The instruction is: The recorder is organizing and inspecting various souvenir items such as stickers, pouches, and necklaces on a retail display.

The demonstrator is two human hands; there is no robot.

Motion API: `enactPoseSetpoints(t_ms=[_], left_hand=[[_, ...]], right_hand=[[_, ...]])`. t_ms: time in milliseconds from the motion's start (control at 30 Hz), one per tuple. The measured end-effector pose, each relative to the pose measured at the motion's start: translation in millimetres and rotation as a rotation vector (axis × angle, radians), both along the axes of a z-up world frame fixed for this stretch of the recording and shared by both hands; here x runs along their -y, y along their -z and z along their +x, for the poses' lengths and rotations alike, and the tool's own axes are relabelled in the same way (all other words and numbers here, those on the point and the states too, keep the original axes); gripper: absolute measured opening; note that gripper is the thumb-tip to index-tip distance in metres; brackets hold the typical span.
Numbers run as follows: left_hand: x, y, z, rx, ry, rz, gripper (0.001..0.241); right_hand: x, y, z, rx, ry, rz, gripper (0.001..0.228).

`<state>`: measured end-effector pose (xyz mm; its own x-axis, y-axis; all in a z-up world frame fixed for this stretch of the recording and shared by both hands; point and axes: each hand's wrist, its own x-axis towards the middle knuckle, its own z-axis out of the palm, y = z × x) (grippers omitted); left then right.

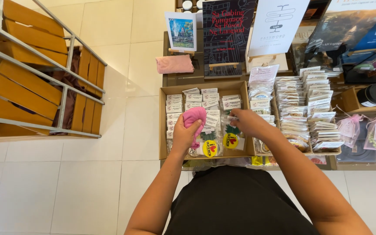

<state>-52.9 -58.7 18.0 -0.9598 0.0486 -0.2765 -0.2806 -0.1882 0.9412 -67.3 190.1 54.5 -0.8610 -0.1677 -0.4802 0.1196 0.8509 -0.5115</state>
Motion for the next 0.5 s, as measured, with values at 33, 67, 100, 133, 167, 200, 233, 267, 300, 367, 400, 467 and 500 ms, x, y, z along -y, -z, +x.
enactPoseSetpoints(t_ms=[33, 67, 100, 133, 167, 200, 233, 267, 300, 367, 400, 467, 500], left_hand=[[0.8, -1.7, -1.3, 0.003, -0.002, -0.001, 0.035], [1.5, -2.9, -0.7, 0.012, -0.018, 0.048, 0.035], [2.3, -4.0, -0.2, 0.021, -0.035, 0.097, 0.036], [4.1, -6.8, 1.8, 0.029, -0.037, 0.096, 0.036], [6.0, -9.9, 3.8, -0.011, -0.05, 0.073, 0.036], [8.2, -14.1, 1.6, -0.061, -0.066, 0.05, 0.035], [8.7, -17.4, 3.0, -0.062, -0.07, 0.049, 0.035], [9.2, -21.6, 2.4, -0.066, -0.085, 0.074, 0.036], [9.9, -26.0, 2.0, -0.071, -0.099, 0.098, 0.036], [11.7, -25.1, 2.7, -0.072, -0.114, 0.111, 0.036], [12.3, -24.3, 3.7, -0.068, -0.122, 0.126, 0.036], [13.1, -21.7, 7.3, -0.078, -0.116, 0.122, 0.036], [13.6, -20.1, 9.6, -0.087, -0.108, 0.118, 0.036]], right_hand=[[-1.8, -5.9, -2.3, 0.003, -0.002, -0.001, 0.031], [-3.5, -11.5, -3.7, 0.013, 0.041, -0.043, 0.03], [-5.2, -16.9, -5.3, 0.022, 0.084, -0.084, 0.03], [-4.2, -20.3, -4.3, 0.031, 0.083, -0.084, 0.03], [-3.2, -24.1, -3.4, -0.016, 0.065, -0.106, 0.03], [-1.8, -29.0, -7.0, -0.071, 0.044, -0.128, 0.03], [9.7, -38.6, -4.1, -0.072, 0.04, -0.13, 0.03], [21.0, -49.1, -1.8, 0.013, 0.093, -0.161, 0.031], [32.4, -59.8, 0.6, 0.098, 0.145, -0.192, 0.032], [41.1, -22.9, -1.2, 0.045, 0.095, -0.236, 0.033], [45.2, -4.2, -0.9, -0.003, 0.053, -0.279, 0.033], [53.5, 28.8, -4.5, -0.069, 0.0, -0.291, 0.032], [57.8, 45.7, -5.8, -0.133, -0.051, -0.302, 0.032]])
